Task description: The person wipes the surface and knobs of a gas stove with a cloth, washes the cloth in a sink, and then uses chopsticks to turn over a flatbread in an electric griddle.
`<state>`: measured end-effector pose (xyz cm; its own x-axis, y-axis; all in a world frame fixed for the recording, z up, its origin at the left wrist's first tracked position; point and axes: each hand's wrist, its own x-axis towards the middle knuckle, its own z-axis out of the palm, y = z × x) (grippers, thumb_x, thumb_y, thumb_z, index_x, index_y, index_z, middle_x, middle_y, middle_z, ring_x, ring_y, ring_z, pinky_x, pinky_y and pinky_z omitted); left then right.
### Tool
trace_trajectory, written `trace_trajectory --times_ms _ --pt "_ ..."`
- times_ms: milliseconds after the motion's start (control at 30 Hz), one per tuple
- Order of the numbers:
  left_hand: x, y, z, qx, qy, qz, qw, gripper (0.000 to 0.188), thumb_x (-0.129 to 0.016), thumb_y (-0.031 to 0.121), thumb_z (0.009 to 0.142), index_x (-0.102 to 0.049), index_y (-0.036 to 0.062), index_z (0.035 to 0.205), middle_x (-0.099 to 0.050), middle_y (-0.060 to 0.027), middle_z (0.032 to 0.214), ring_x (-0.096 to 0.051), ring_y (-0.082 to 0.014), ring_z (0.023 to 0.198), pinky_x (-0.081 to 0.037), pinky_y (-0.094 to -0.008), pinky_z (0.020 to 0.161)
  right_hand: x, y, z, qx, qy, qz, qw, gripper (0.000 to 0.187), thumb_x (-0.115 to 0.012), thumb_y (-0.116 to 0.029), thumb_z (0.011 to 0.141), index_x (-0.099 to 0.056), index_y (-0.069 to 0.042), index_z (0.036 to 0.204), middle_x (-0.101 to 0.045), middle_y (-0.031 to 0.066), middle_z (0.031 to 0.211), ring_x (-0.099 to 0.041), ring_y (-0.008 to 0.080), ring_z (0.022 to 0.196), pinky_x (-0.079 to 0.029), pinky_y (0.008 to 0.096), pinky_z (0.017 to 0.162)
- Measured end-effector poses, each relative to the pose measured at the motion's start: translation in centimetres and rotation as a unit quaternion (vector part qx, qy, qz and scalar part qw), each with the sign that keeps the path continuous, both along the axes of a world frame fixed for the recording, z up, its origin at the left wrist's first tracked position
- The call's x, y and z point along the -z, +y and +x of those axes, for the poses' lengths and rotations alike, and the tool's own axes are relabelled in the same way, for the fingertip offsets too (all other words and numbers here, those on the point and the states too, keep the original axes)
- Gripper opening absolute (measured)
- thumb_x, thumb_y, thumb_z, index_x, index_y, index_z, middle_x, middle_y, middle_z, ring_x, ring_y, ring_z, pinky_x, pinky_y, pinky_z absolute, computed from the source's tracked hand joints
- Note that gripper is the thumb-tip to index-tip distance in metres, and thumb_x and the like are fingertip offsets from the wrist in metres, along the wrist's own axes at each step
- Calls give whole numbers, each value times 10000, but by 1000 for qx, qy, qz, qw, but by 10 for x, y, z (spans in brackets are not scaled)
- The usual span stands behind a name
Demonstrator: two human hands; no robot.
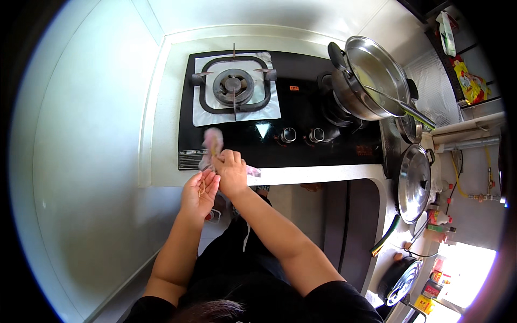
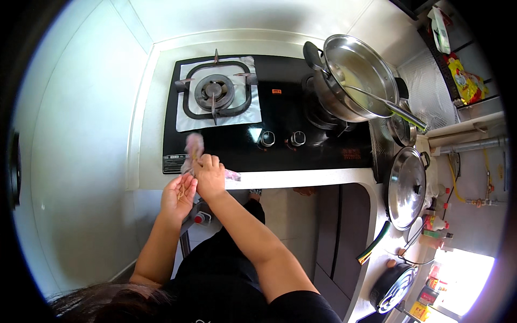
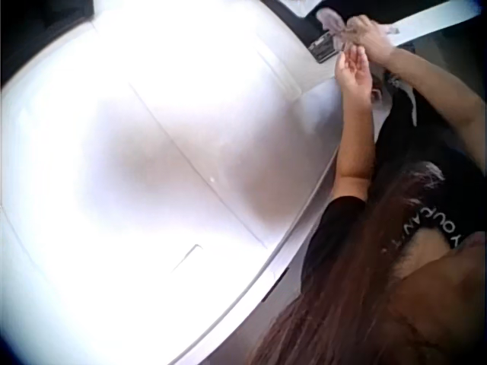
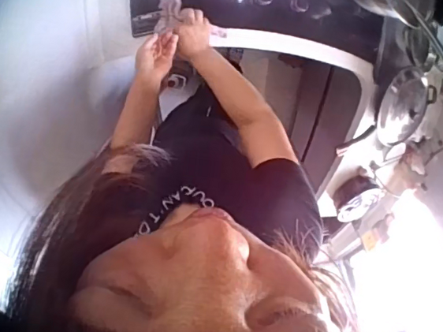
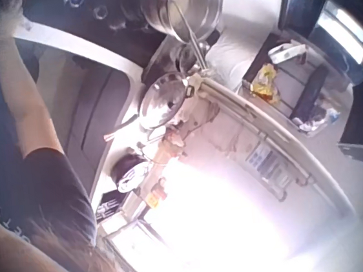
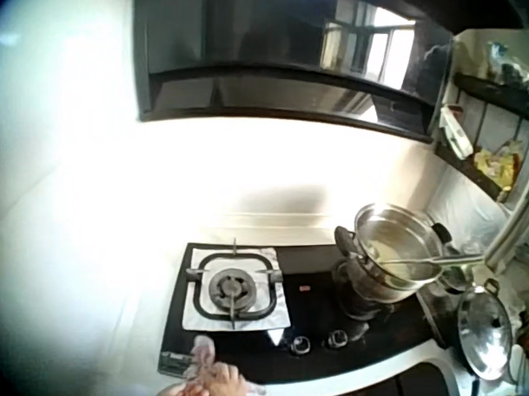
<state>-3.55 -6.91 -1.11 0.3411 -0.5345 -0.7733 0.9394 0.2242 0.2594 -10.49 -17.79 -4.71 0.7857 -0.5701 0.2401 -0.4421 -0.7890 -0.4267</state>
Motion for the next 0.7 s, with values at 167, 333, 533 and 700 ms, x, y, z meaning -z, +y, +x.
trace_trajectory --times_ms 167,333,533,700 --pt "-4 23 10 -60 0 6 998 190 -504 135 907 -608 -16 959 -671 -105 862 -665 -257 847 -573 -328 735 -35 -55 -24 45 -82 8 996 483 -751 -330 645 -612 -102 1048 -503 111 1138 -473 344 1021 -436 451 826" --pt "8 29 4 -88 53 -1 995 185 -503 124 906 -593 -25 969 -664 -122 874 -656 -275 884 -566 -348 775 -13 -92 -34 40 53 -92 993 586 -714 -296 726 -515 -125 1250 -445 139 1312 -431 374 1166 -406 473 916" --pt "-1 21 -5 -77 56 10 995 195 -511 137 904 -583 -31 973 -656 -122 897 -650 -276 892 -562 -347 790 4 -57 -55 42 18 -102 994 447 -663 -159 726 -567 -119 1161 -504 108 1231 -500 342 1092 -449 444 827" --pt "-9 19 6 -55 28 -21 998 198 -509 134 903 -581 -32 982 -651 -122 902 -651 -277 890 -565 -345 778 -27 -34 -99 -84 -56 62 993 404 -645 -3 691 -605 -56 1090 -587 145 1123 -560 340 1020 -453 414 863"
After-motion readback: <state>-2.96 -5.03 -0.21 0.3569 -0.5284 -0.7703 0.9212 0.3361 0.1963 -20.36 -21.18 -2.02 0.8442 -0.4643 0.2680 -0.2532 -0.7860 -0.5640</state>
